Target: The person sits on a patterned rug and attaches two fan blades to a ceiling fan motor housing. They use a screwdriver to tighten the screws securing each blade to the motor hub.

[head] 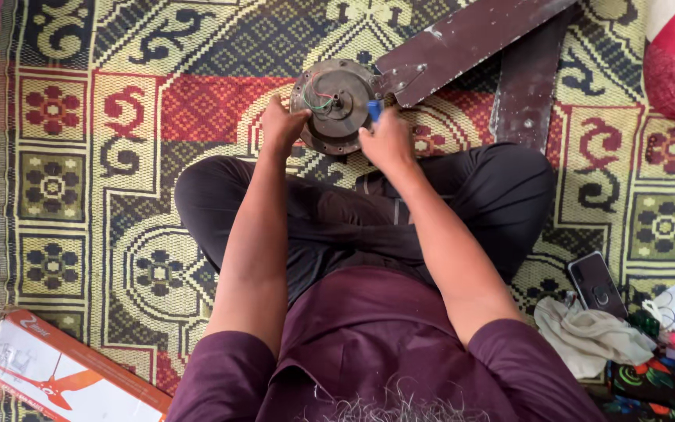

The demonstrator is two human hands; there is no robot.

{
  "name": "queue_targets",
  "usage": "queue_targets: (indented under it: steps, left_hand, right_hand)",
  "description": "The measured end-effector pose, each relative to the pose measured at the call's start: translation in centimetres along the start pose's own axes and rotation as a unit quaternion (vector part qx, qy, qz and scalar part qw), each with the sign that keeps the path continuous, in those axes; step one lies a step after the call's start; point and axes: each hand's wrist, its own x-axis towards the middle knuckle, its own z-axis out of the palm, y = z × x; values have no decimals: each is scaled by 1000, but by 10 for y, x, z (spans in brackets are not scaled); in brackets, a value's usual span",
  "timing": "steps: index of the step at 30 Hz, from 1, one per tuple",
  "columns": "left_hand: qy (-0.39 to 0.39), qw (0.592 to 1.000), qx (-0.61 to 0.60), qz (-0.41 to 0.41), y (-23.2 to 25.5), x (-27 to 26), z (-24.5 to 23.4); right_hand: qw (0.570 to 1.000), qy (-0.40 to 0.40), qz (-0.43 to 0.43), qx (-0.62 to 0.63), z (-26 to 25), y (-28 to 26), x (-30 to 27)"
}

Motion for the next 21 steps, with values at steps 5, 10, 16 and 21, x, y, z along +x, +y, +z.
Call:
queue_targets:
  steps: [5,10,16,21]
  left_hand:
    - [2,992,-126,-15,-17,5,-4]
    - [-33,995,98,-15,-26,-14,-12]
    - [-112,923,367,-30,-38,-25,-40]
    - [-176,883,434,-30,-59,-32,-72]
  right_hand:
    - [996,-47,-55,50,-33,27,20]
    - [980,-54,-67,179,-58,39,18]
    - [996,-50,-30,-74,-55,15,2]
    - [1000,-11,9,0,-49,-8,-31]
